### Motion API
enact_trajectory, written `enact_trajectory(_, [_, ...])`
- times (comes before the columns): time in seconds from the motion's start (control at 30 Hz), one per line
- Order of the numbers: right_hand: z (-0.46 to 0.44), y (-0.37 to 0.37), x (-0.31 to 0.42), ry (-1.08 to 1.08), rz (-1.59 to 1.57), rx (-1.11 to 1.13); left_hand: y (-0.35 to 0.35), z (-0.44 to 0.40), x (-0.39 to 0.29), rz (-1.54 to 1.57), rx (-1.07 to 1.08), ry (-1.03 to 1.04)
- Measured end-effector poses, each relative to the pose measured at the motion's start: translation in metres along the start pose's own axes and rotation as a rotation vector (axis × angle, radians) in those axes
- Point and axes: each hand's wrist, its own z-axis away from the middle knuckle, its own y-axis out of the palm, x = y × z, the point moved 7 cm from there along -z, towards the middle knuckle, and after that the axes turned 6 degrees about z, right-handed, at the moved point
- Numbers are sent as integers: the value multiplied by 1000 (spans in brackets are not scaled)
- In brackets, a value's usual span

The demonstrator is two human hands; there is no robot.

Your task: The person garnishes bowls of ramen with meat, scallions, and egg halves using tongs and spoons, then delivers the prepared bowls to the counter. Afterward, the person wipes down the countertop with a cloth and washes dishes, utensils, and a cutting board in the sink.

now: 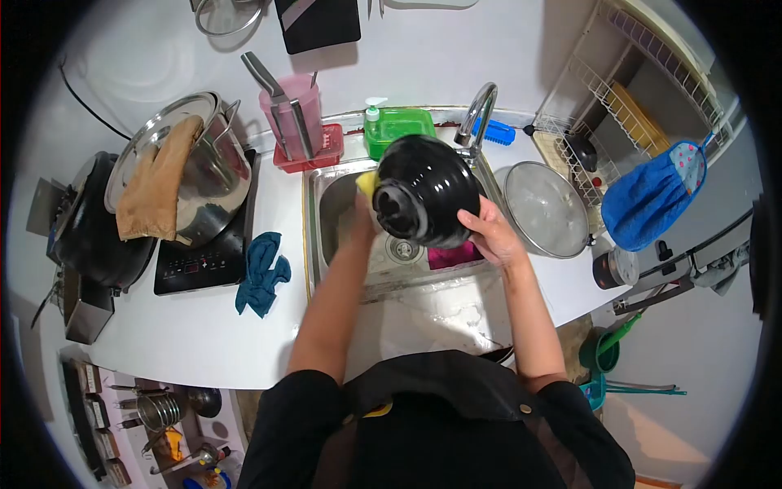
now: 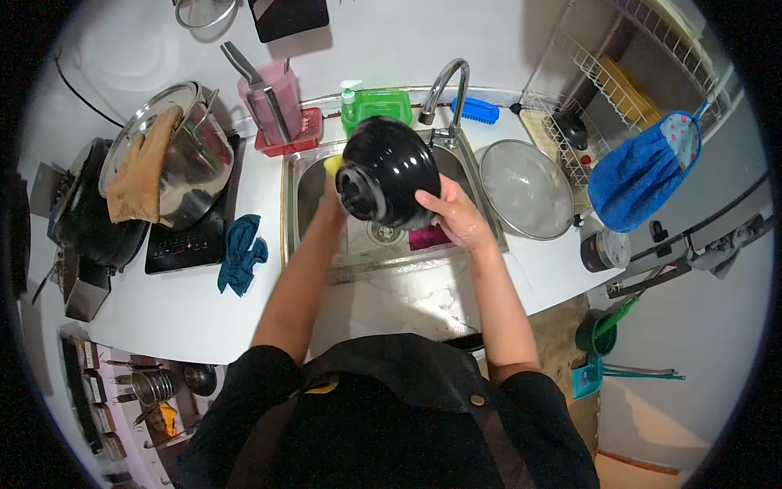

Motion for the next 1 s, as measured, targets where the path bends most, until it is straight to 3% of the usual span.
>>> enact_trajectory(0.03, [4,-4,-4,91,31,26,10,-6,-17,-213,68,-5])
enact_trajectory(0.1, [-1,-1,-11,189,35,103,22,-34,-34,-971,36,-54])
enact_trajectory(0.13, [-6,0,-14,238,34,142,76,-23,-37,-1291,260,329])
enact_trajectory(0.17, [-10,1,-18,282,33,181,115,-10,-26,-1324,323,337])
enact_trajectory(0.2, [-17,-12,-32,132,116,221,159,13,-17,-1562,416,386])
enact_trajectory(0.23, [-19,-9,-26,81,76,121,186,27,-17,-1820,396,535])
enact_trajectory(0.3, [-13,7,-7,-12,3,-74,187,23,-31,-1716,458,794])
enact_trajectory(0.37, [-7,4,-6,7,-26,-124,124,-28,-49,-1208,250,423])
enact_trajectory(0.4, [-3,1,-6,16,-58,-116,103,-36,-60,-1226,419,626])
enact_trajectory(0.43, [-2,-1,-4,21,-85,-107,83,-32,-68,-1323,357,744])
enact_trajectory(0.47, [2,-1,0,-13,-44,-136,13,-41,-43,-693,-18,75])
enact_trajectory(0.5, [3,-3,0,-32,-49,-148,-32,-33,-9,-191,-237,-128])
enact_trajectory(0.53, [4,-4,-2,-49,-55,-158,-43,-17,6,-125,-151,27])
enact_trajectory(0.63, [1,-4,0,-57,8,-82,-59,16,48,209,-445,26])
enact_trajectory(0.73, [4,-1,-3,96,86,19,-45,-15,7,-166,-18,100])
enact_trajectory(0.8, [2,0,-11,252,110,104,12,-34,-32,-1021,7,48])
enact_trajectory(0.83, [-3,0,-12,225,115,98,86,-19,-37,-1436,468,434])
enact_trajectory(0.87, [-8,2,-18,197,119,92,120,-9,-25,-1634,506,649])
enact_trajectory(0.9, [-13,2,-24,167,125,89,160,12,-10,-2006,555,662])
enact_trajectory(0.97, [-16,-6,-26,66,23,86,195,23,-19,-2054,456,530])
enact_trajectory(1.0, [-15,0,-15,59,-7,35,182,8,-28,-1866,403,507])
